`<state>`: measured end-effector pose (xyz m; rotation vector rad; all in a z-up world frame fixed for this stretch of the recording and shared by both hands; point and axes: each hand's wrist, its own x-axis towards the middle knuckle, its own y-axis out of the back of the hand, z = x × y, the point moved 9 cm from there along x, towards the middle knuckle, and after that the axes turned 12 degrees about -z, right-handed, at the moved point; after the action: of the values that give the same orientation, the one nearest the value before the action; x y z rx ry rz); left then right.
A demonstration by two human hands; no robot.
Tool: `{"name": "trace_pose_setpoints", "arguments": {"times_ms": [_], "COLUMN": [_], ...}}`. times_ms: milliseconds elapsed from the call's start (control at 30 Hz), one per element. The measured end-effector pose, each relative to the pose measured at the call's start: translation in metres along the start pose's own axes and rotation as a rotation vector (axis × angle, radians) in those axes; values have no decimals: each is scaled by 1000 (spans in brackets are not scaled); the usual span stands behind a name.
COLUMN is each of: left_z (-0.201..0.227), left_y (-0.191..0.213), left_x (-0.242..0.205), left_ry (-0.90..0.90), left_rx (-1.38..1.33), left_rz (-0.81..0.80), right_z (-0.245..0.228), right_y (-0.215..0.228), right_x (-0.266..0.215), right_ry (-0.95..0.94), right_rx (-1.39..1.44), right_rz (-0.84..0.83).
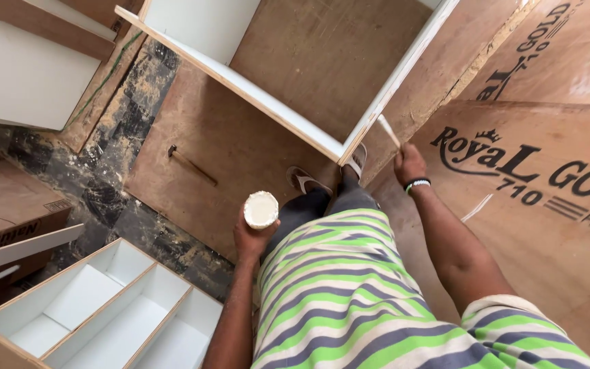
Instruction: Applying adhesive to the edges of a wooden cabinet part using a small stick.
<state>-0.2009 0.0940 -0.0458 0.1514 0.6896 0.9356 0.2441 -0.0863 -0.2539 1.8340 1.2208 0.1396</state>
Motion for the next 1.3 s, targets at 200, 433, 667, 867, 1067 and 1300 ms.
{"name": "trace_pose_setpoints", "arguments": {"times_ms": [200,433,667,867,1067,1300], "left_z": [29,12,-2,-7,1,-1], "left_y": [-31,-63,-70,-69,-72,-77], "left_x": [-5,-23,-30,-30,-25,-33], "left_ry": [-92,34,13,106,70,-6], "left_rx": [-22,-73,-40,-33,-20,-13], "left_rz": [60,71,37,33,-4,27], "right_z": [6,-28,-34,27,5,23], "right_y": [28,-11,-2,-53,7,-12], "right_x": [69,24,38,-1,61,98], "right_ry": [-117,44,40,68,-109,-182], "right_rx": [-19,-5,68,-34,297,442], "right_rz": [-46,-193,-199,-264,-207,-210]}}
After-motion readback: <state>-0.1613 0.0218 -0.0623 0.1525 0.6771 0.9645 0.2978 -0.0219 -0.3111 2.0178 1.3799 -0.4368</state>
